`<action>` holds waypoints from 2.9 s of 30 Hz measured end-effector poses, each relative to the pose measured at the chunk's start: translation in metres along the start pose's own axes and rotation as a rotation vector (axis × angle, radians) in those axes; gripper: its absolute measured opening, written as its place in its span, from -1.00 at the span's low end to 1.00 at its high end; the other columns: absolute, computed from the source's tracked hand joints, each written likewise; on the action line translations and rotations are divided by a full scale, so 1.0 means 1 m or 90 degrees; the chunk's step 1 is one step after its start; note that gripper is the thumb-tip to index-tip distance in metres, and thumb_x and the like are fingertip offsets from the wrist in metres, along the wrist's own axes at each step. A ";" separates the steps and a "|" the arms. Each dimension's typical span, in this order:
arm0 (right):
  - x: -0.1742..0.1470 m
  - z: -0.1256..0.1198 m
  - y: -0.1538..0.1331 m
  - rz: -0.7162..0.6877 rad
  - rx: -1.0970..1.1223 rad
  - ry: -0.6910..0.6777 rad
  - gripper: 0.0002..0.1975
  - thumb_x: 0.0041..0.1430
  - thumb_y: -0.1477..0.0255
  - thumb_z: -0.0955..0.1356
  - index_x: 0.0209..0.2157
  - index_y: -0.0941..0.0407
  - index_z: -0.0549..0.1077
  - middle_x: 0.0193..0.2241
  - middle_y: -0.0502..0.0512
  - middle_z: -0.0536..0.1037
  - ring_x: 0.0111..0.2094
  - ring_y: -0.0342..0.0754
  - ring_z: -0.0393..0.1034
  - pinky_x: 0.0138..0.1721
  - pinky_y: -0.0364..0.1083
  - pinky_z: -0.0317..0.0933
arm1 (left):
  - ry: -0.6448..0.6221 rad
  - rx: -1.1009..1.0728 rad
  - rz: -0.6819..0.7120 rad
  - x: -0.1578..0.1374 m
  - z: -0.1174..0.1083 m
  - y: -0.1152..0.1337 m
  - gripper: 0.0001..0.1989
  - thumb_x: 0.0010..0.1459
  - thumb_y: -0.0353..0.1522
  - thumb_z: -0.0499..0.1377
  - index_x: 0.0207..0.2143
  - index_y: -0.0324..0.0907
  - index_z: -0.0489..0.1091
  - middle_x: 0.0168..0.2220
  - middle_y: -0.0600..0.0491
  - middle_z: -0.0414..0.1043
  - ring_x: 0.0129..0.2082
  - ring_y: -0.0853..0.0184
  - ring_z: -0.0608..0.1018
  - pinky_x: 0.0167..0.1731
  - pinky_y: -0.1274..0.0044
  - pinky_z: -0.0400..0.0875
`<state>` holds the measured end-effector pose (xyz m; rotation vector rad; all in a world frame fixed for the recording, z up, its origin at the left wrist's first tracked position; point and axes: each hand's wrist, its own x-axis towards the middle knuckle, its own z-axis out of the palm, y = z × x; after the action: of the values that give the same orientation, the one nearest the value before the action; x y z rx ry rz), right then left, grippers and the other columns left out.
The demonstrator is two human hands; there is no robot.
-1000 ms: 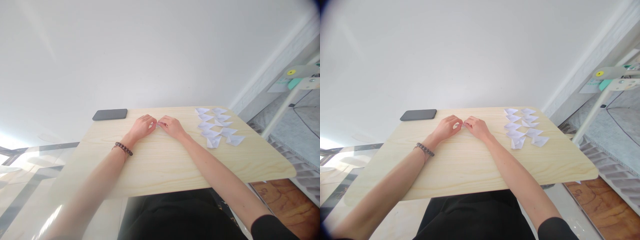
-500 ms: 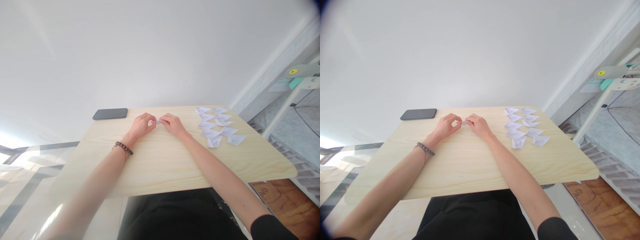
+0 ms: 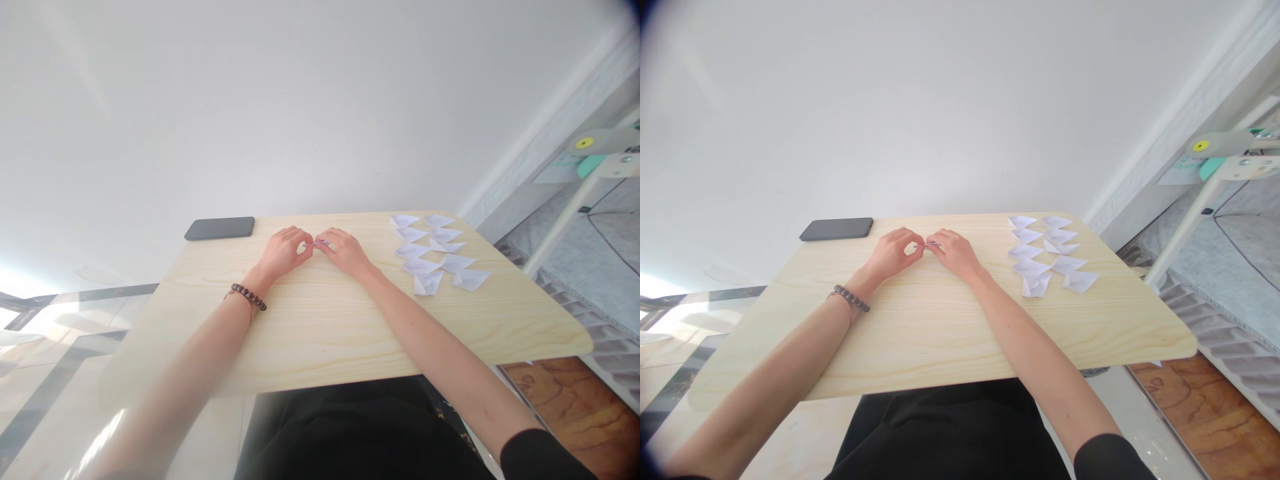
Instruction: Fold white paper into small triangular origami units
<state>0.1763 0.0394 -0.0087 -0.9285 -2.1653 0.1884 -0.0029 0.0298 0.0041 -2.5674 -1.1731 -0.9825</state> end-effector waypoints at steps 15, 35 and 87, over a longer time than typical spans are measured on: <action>0.001 -0.003 0.001 -0.026 0.007 -0.003 -0.81 0.17 0.40 0.19 -0.34 0.10 0.41 -0.35 0.04 0.49 -0.23 -0.07 0.25 -0.15 -0.09 0.10 | -0.005 0.004 -0.018 0.000 0.002 0.000 -0.89 0.04 -0.41 0.04 -0.39 -0.18 0.35 -0.40 0.06 0.42 -0.37 0.36 0.42 -0.31 0.52 0.28; 0.000 0.001 0.001 -0.026 -0.009 -0.009 -0.80 0.16 0.33 0.20 -0.35 0.09 0.41 -0.36 0.05 0.49 -0.26 -0.07 0.26 -0.19 -0.09 0.10 | -0.019 0.023 0.002 0.000 0.001 0.001 -0.90 0.02 -0.41 0.04 -0.41 -0.18 0.34 -0.41 0.05 0.40 -0.36 0.34 0.41 -0.29 0.50 0.27; -0.001 0.001 0.003 -0.024 -0.017 0.013 -0.80 0.16 0.32 0.21 -0.37 0.09 0.41 -0.38 0.05 0.48 -0.29 -0.07 0.26 -0.23 -0.10 0.10 | -0.029 0.038 -0.068 -0.001 -0.001 0.002 -0.89 -0.05 -0.39 0.05 -0.38 -0.17 0.26 -0.39 0.07 0.36 -0.39 0.35 0.40 -0.32 0.52 0.26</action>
<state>0.1779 0.0410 -0.0107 -0.9000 -2.1692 0.1310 -0.0027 0.0270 0.0047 -2.5160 -1.3419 -0.9000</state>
